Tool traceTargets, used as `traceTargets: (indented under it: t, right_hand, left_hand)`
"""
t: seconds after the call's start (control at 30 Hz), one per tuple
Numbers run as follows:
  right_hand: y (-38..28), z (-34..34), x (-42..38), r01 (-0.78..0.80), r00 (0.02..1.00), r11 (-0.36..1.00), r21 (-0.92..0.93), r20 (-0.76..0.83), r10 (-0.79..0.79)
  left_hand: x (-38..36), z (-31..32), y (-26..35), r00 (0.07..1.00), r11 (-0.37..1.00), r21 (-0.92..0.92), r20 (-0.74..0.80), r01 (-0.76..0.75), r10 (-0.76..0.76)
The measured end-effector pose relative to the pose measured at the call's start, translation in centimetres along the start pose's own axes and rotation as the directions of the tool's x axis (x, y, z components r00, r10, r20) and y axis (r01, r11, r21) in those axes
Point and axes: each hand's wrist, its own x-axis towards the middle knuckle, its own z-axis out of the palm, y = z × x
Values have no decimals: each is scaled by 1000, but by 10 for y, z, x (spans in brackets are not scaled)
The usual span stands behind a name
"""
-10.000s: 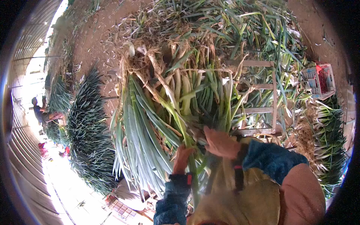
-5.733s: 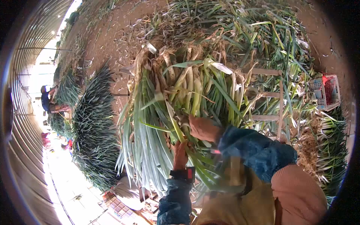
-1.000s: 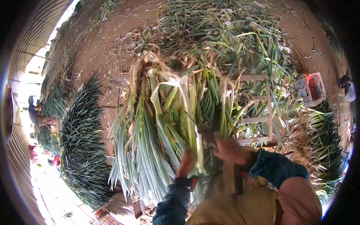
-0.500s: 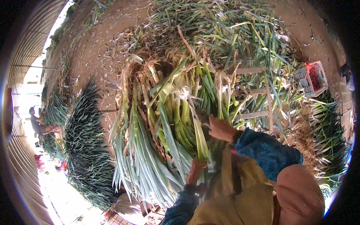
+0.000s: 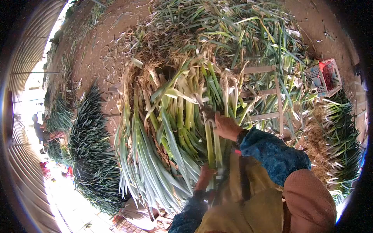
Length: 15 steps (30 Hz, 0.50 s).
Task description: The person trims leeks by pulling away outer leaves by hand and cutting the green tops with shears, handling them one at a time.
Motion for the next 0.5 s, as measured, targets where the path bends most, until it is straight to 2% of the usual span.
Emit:
traceTargets:
  t: [0.03,0.1,0.13,0.17,0.23,0.27,0.3,0.33,0.37,0.4,0.43,0.47,0.5]
  right_hand:
    - [-9,-7,-1,-12,999,1000,24,50,11]
    - [-31,-14,-11,-27,987,997,76,161,14]
    - [-27,-9,-13,-37,966,999,38,257,26]
    - [-6,-1,-16,-30,967,964,263,253,-39]
    - [29,-11,-14,-184,958,981,66,235,164]
    - [45,-13,-14,-388,894,920,-55,218,391]
    - [65,-11,-23,-311,946,950,-41,85,313]
    - [72,-14,-29,-277,956,958,-74,74,283]
    - [73,-19,-35,-245,965,963,-108,63,253]
    - [63,-26,-38,-274,948,958,-87,145,284]
    - [46,-34,-41,-304,925,950,-70,218,312]
    - [33,-36,-46,-336,895,940,-60,290,338]
    - [26,-32,-53,-206,958,979,2,202,201]
  left_hand:
    - [7,5,-13,999,997,68,11,32,-33]
    - [14,25,-43,996,996,-77,-85,-48,41]
    - [16,21,-45,990,994,-16,-95,-106,104]
    - [17,18,-46,981,986,47,-104,-162,166]
    - [31,-15,-12,950,865,408,22,-292,310]
    - [51,-48,-13,931,876,389,-102,-287,350]
    - [49,-87,21,854,787,570,-265,-236,448]
    - [49,-128,53,681,633,768,-415,-92,603]
    - [55,-172,68,492,495,855,-502,156,711]
    - [72,-218,56,346,330,842,-489,427,801]
    - [50,-236,126,483,683,607,-777,406,403]
    - [55,-271,121,507,641,671,-726,374,465]
    - [63,-292,113,528,595,728,-672,341,520]
